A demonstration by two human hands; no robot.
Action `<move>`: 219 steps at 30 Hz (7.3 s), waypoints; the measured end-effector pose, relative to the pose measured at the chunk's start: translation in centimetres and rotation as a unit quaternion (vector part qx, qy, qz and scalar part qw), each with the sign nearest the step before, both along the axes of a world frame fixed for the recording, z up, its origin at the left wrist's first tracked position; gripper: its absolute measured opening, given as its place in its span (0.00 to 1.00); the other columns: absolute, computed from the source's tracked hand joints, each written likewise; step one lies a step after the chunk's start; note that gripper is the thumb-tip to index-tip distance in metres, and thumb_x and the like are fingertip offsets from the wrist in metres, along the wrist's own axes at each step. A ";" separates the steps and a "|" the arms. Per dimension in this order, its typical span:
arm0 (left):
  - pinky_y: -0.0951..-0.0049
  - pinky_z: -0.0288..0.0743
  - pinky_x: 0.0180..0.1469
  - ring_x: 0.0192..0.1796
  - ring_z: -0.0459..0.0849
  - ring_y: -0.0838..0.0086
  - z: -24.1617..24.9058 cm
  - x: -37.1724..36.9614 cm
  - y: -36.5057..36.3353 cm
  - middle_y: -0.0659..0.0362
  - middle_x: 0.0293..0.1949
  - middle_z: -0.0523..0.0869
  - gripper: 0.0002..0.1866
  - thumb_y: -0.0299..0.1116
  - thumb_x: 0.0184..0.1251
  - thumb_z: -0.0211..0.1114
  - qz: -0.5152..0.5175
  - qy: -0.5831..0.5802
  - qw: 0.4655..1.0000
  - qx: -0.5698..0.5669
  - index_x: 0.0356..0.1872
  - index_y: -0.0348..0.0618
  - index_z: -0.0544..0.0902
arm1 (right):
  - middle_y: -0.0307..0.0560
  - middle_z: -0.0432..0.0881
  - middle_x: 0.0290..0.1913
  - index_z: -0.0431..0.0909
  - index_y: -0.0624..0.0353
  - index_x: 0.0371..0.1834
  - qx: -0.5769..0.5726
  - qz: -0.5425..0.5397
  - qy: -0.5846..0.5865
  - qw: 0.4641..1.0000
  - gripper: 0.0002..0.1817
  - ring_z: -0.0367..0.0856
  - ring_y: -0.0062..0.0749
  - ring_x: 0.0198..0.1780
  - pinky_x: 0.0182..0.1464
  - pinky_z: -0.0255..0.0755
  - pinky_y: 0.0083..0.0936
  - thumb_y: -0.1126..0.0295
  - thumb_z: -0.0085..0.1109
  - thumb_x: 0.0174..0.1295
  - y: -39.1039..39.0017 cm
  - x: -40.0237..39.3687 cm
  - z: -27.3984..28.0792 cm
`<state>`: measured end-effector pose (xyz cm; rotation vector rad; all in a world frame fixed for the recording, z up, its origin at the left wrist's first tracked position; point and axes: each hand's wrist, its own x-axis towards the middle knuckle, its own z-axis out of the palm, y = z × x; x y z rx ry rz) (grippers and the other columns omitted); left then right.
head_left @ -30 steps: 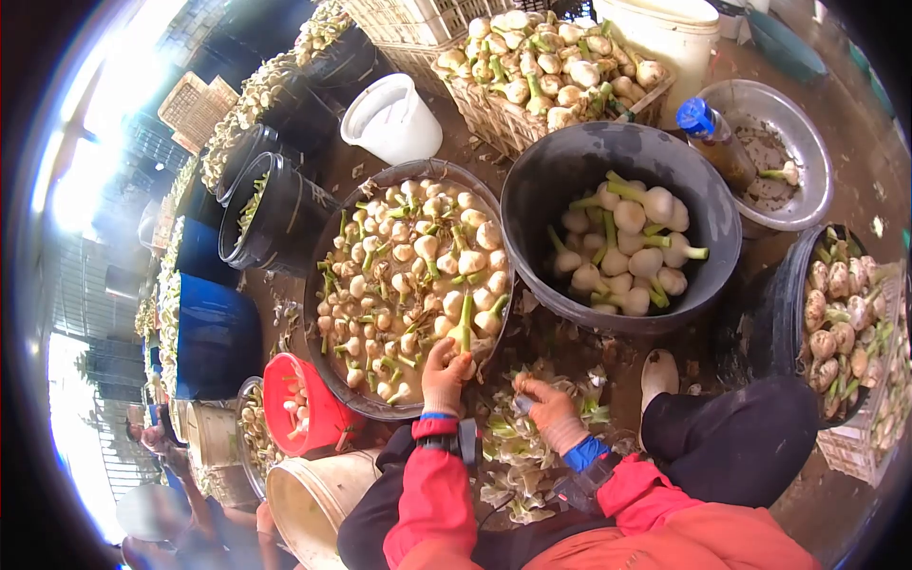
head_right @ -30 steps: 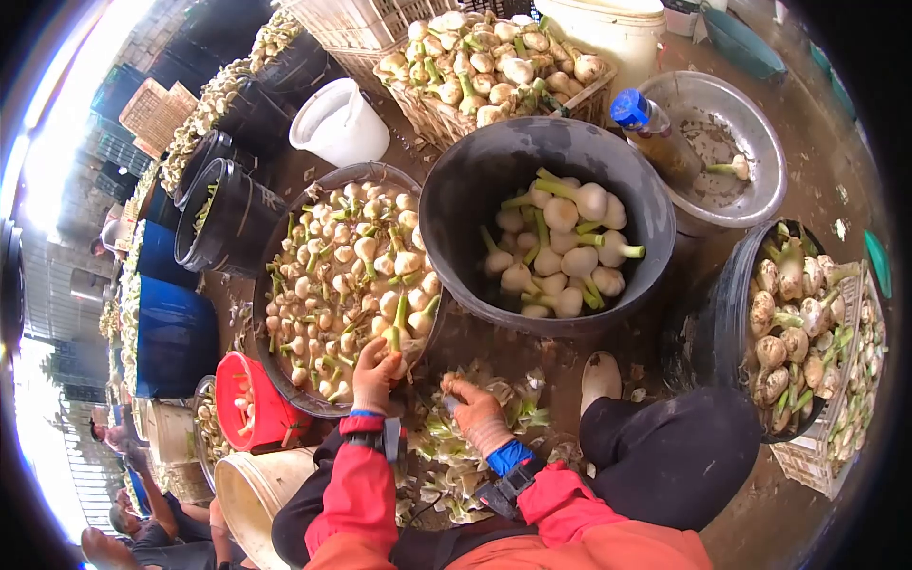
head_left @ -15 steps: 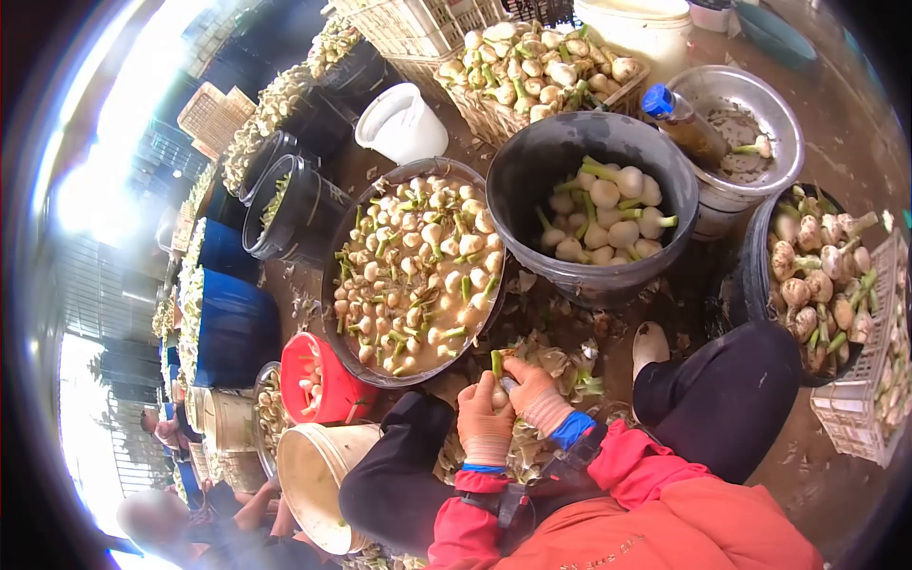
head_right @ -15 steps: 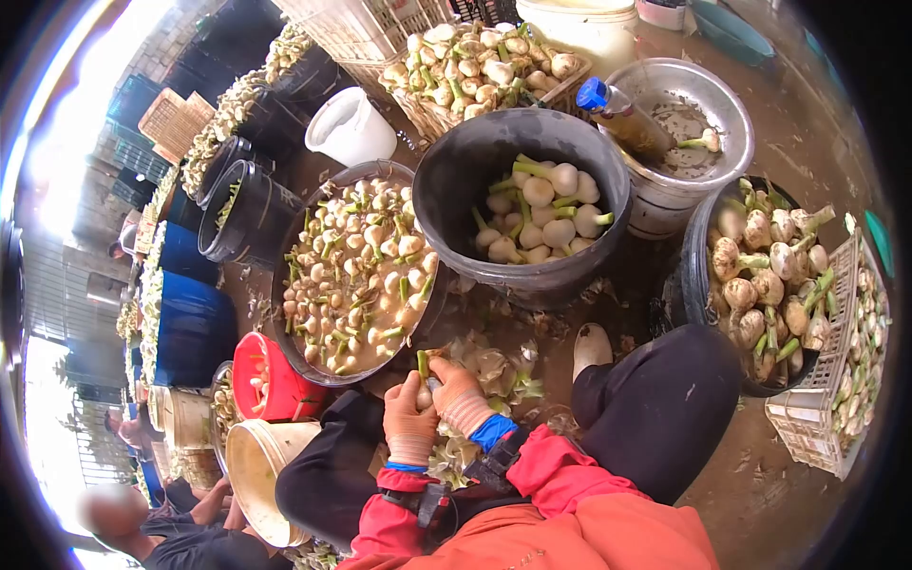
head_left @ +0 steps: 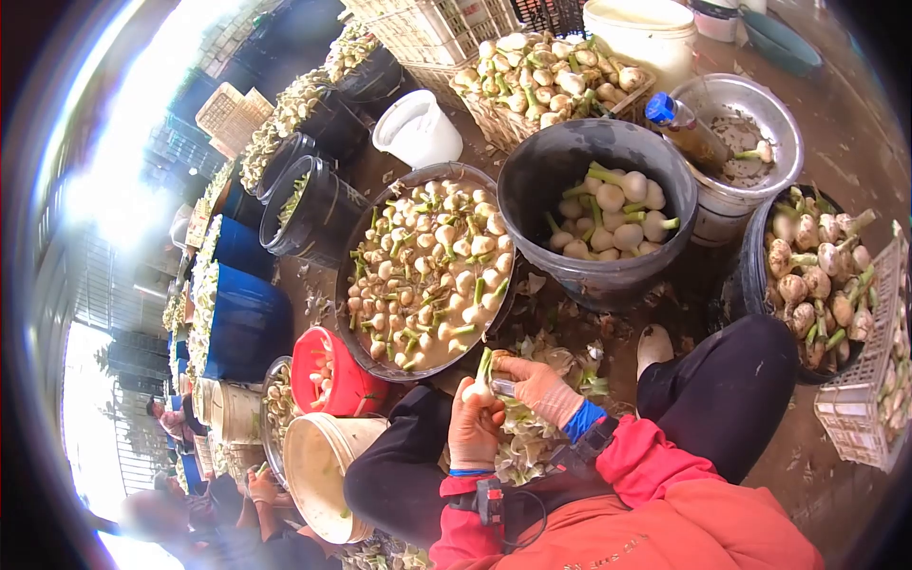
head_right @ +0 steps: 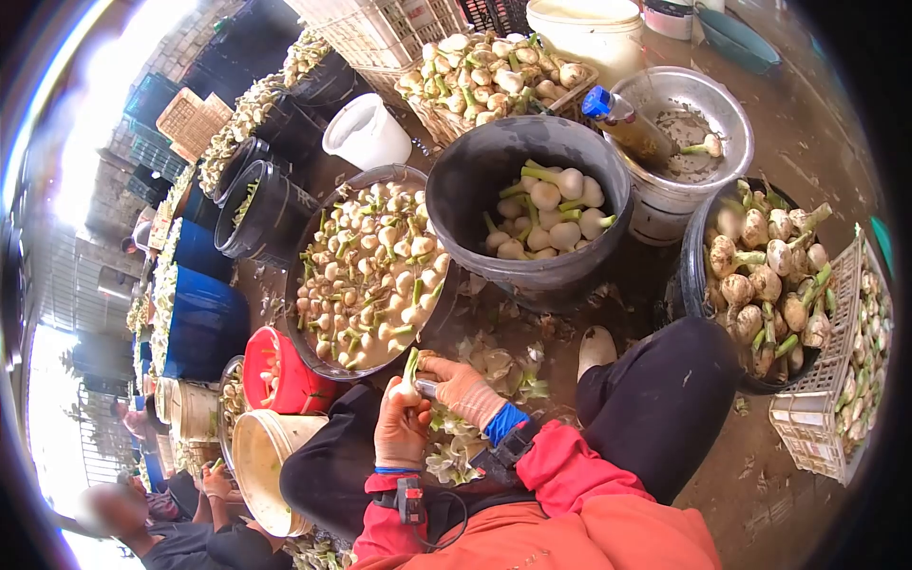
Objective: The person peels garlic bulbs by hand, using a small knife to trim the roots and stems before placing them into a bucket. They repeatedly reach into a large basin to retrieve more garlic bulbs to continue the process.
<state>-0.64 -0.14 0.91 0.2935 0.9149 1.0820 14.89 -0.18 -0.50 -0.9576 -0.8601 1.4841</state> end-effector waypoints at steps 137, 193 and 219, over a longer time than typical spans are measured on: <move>0.83 0.67 0.27 0.26 0.70 0.86 -0.3 0.9 0.6 0.66 0.33 0.78 0.25 0.47 0.71 0.54 -0.065 0.356 0.915 0.179 0.62 0.42 0.72 | 0.37 0.79 0.47 0.79 0.63 0.49 -0.142 0.023 0.162 0.976 0.18 0.76 0.23 0.45 0.45 0.73 0.19 0.76 0.66 0.53 0.4 -0.5 -2.1; 0.79 0.75 0.36 0.37 0.78 0.79 0.5 -1.1 0.8 0.58 0.40 0.80 0.25 0.29 0.59 0.67 -0.180 0.286 0.933 0.124 0.56 0.39 0.68 | 0.34 0.77 0.49 0.64 0.56 0.66 -0.122 0.106 0.174 0.971 0.33 0.75 0.21 0.44 0.45 0.74 0.18 0.76 0.64 0.55 0.7 -0.1 -3.4; 0.80 0.74 0.38 0.36 0.79 0.78 -1.9 -0.6 0.7 0.58 0.37 0.81 0.09 0.29 0.59 0.68 -0.041 0.438 0.861 0.254 0.37 0.35 0.85 | 0.52 0.81 0.49 0.72 0.56 0.58 0.008 -0.011 -0.332 0.943 0.22 0.79 0.34 0.51 0.52 0.70 0.24 0.75 0.57 0.57 1.0 -2.9 -2.5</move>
